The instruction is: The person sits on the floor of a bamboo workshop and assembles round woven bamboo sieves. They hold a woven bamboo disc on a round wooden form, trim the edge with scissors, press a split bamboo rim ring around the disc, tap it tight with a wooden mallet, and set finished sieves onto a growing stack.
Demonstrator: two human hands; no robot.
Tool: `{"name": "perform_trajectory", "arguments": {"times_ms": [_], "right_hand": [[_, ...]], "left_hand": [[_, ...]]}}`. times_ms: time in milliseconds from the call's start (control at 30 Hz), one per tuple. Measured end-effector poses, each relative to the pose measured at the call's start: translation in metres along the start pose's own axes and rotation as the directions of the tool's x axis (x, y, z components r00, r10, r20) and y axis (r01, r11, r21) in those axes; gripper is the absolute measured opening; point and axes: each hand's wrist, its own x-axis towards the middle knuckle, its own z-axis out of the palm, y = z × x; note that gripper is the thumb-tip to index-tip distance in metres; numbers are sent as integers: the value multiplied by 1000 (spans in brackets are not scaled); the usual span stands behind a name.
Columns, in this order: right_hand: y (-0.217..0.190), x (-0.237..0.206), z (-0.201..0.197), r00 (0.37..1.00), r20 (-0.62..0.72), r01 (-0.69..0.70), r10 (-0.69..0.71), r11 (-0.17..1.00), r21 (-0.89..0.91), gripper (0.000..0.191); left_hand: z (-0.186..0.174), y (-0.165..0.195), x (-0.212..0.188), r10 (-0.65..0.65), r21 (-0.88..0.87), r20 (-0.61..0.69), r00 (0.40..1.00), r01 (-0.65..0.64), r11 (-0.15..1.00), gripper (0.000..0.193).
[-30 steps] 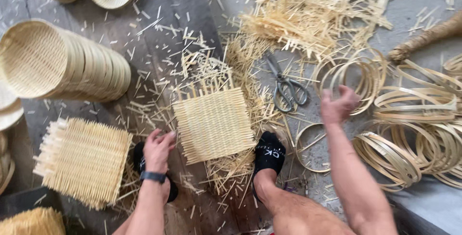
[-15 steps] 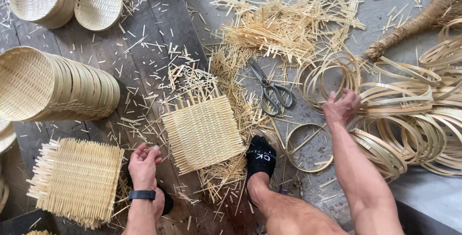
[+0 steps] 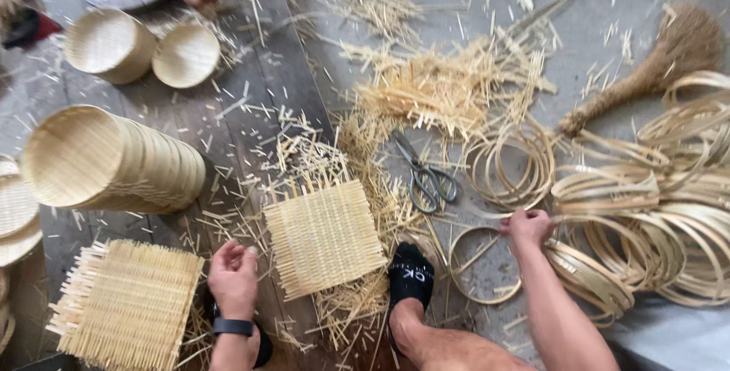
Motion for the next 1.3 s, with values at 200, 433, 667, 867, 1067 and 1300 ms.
{"name": "perform_trajectory", "arguments": {"times_ms": [200, 433, 667, 867, 1067, 1300], "right_hand": [[-107, -116, 8, 631, 720, 725, -289, 549, -415, 12], [-221, -241, 27, 50, 838, 998, -543, 7, -55, 23], [-226, -291, 60, -368, 831, 928, -417, -106, 357, 23], [-198, -330, 90, -634, 674, 773, -380, -337, 537, 8], [-171, -343, 101, -549, 763, 827, -342, -355, 435, 14], [-196, -330, 127, -201, 866, 948, -458, 131, 289, 14]], "left_hand": [[66, 110, -50, 187, -8, 462, 867, -207, 978, 46], [68, 165, -83, -26, -469, 570, 821, 351, 811, 22], [33, 171, -110, -84, -512, 683, 725, 558, 653, 16], [13, 183, -96, -243, -267, 763, 599, 635, 725, 58], [17, 158, -102, -275, -285, 734, 622, 649, 706, 69], [18, 124, -63, -41, -540, 698, 715, 563, 625, 48]]}}
